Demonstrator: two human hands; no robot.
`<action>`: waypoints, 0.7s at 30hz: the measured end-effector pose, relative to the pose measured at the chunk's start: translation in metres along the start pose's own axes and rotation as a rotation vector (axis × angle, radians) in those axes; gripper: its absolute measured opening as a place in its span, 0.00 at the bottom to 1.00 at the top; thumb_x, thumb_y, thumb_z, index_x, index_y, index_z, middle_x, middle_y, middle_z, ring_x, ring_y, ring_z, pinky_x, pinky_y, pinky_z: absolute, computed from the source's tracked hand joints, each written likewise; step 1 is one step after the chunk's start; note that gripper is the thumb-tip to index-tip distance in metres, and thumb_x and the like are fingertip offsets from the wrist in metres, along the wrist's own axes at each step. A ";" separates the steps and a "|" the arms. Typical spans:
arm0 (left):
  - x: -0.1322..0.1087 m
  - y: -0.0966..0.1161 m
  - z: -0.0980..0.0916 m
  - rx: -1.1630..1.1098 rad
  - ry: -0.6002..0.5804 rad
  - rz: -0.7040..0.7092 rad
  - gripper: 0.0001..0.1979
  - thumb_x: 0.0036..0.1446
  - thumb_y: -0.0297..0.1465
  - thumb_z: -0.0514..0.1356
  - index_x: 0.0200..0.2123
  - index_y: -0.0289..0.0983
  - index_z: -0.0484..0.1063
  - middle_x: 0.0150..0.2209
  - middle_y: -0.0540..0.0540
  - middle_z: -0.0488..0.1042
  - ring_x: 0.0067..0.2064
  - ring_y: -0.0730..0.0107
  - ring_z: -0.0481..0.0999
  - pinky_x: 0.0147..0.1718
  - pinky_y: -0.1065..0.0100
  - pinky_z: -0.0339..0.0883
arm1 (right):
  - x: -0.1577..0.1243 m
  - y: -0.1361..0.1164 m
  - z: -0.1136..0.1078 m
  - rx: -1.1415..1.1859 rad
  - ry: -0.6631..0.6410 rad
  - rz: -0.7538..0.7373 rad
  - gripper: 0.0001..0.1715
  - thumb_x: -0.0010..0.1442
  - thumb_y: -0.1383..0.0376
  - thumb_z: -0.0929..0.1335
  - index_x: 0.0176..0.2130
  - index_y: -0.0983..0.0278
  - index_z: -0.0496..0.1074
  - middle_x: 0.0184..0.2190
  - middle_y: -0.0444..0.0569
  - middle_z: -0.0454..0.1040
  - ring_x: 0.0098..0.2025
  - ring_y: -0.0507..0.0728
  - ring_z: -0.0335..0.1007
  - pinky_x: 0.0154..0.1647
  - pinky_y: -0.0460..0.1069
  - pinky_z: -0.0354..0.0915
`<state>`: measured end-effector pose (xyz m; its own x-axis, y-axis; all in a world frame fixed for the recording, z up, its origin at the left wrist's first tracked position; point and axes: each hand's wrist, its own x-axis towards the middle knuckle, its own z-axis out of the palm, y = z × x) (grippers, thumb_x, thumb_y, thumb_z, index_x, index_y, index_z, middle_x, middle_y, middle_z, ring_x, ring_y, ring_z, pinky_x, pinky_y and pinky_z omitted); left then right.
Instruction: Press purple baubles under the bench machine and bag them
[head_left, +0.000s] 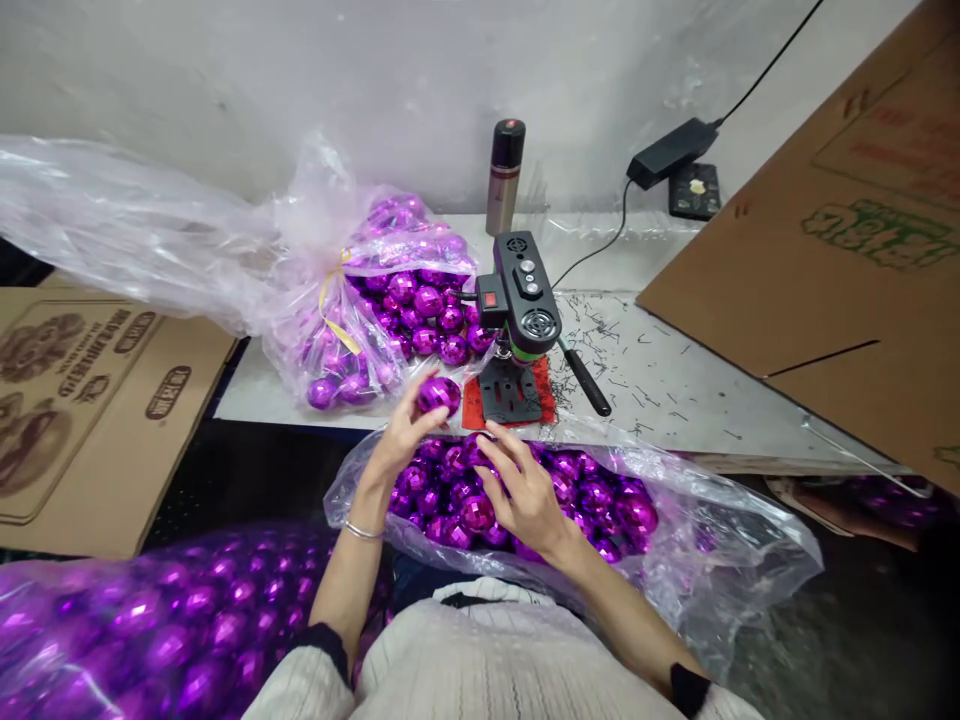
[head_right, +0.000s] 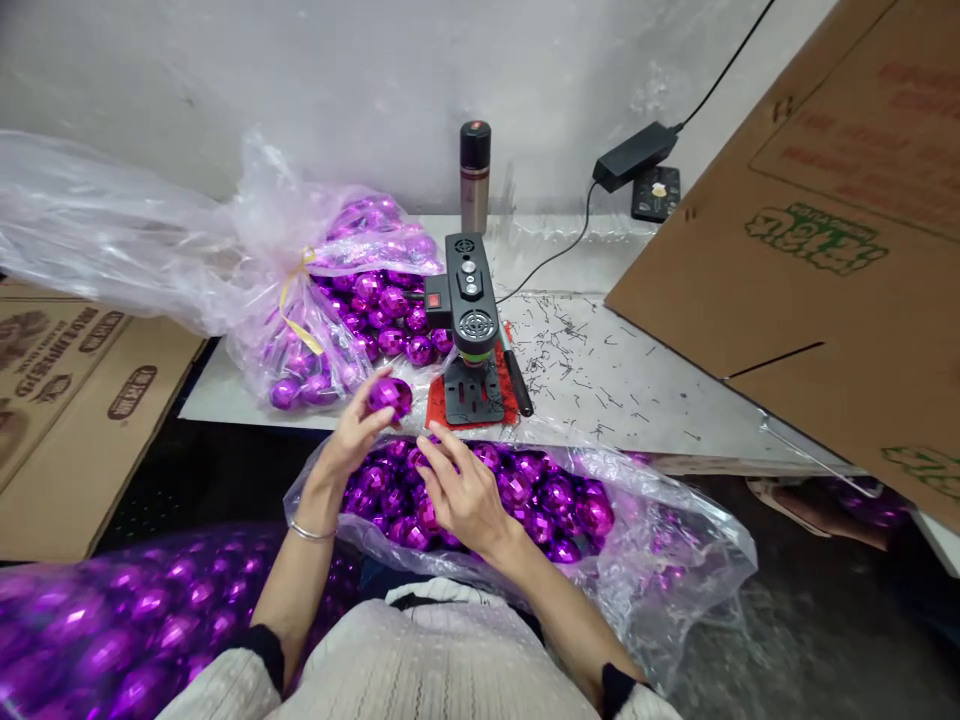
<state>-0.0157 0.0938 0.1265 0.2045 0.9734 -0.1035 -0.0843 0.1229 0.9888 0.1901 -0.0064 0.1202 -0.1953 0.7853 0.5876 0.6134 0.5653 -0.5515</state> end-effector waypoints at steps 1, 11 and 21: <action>-0.011 -0.003 0.011 -0.073 -0.046 -0.058 0.39 0.52 0.44 0.74 0.66 0.43 0.71 0.55 0.41 0.80 0.54 0.55 0.81 0.51 0.60 0.77 | -0.001 0.002 0.002 -0.012 0.021 -0.003 0.37 0.71 0.69 0.67 0.74 0.55 0.58 0.67 0.58 0.73 0.63 0.61 0.79 0.64 0.56 0.79; -0.011 -0.042 0.075 -0.409 0.156 -0.164 0.22 0.52 0.46 0.75 0.44 0.39 0.78 0.41 0.46 0.83 0.37 0.68 0.81 0.37 0.69 0.73 | -0.011 0.014 0.010 0.027 0.130 0.117 0.31 0.71 0.71 0.65 0.70 0.59 0.67 0.62 0.58 0.78 0.63 0.62 0.78 0.63 0.59 0.80; 0.055 -0.052 0.075 0.010 0.174 -0.070 0.28 0.47 0.45 0.77 0.48 0.38 0.80 0.42 0.45 0.84 0.42 0.64 0.82 0.44 0.66 0.74 | -0.043 0.027 -0.015 0.001 0.170 0.240 0.21 0.71 0.70 0.66 0.59 0.58 0.77 0.54 0.56 0.83 0.55 0.59 0.83 0.55 0.55 0.83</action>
<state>0.0727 0.1265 0.0777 0.0375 0.9815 -0.1879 -0.0665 0.1901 0.9795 0.2263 -0.0286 0.0895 0.0868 0.8429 0.5310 0.6257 0.3687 -0.6874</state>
